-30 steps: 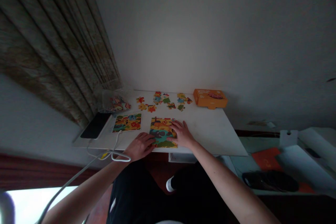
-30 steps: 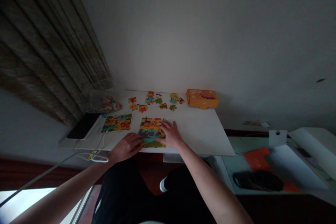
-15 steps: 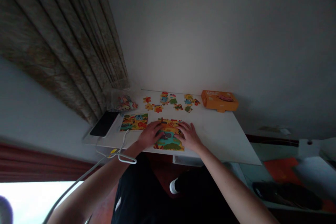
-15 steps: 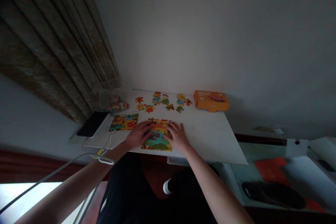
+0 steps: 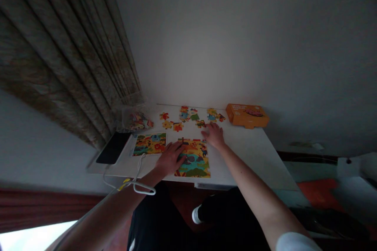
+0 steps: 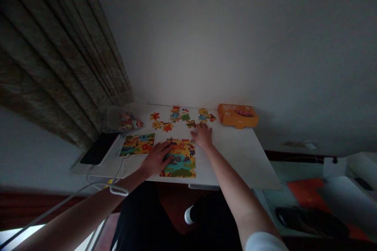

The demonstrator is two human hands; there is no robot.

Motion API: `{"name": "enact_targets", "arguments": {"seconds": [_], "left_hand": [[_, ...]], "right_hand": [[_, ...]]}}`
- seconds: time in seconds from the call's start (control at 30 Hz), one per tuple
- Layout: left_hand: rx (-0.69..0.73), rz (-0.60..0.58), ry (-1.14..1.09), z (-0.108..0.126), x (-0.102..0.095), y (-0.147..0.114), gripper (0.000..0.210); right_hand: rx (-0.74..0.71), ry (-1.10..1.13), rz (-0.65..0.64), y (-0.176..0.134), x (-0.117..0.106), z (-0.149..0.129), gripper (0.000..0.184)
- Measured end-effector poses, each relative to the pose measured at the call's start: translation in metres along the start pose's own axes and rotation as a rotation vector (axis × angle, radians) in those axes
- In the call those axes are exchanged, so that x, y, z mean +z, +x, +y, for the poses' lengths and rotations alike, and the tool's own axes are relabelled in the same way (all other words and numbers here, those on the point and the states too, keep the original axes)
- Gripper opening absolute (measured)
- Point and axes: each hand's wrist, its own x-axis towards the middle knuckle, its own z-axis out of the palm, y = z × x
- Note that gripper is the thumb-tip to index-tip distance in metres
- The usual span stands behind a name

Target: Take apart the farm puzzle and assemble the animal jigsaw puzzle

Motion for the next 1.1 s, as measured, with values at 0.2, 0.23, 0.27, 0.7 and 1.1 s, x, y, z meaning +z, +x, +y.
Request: {"name": "enact_targets", "arguments": {"seconds": [0.2, 0.23, 0.27, 0.7, 1.1], "left_hand": [[-0.014, 0.003, -0.025, 0.000, 0.001, 0.000, 0.044], [-0.015, 0.007, -0.028, 0.000, 0.001, 0.000, 0.044], [-0.017, 0.010, -0.031, 0.000, 0.001, -0.001, 0.044], [-0.043, -0.008, -0.053, 0.001, 0.000, -0.001, 0.043], [-0.058, -0.025, -0.066, 0.004, -0.006, 0.000, 0.043]], "right_hand": [[-0.037, -0.058, -0.126, 0.041, 0.001, -0.023, 0.066], [-0.085, -0.066, -0.148, 0.045, 0.002, -0.027, 0.064], [-0.136, -0.071, -0.173, 0.049, 0.003, -0.031, 0.061], [0.021, -0.120, 0.057, 0.090, 0.000, -0.008, 0.037], [-0.202, 0.376, -0.070, 0.161, 0.027, -0.034, 0.045]]}}
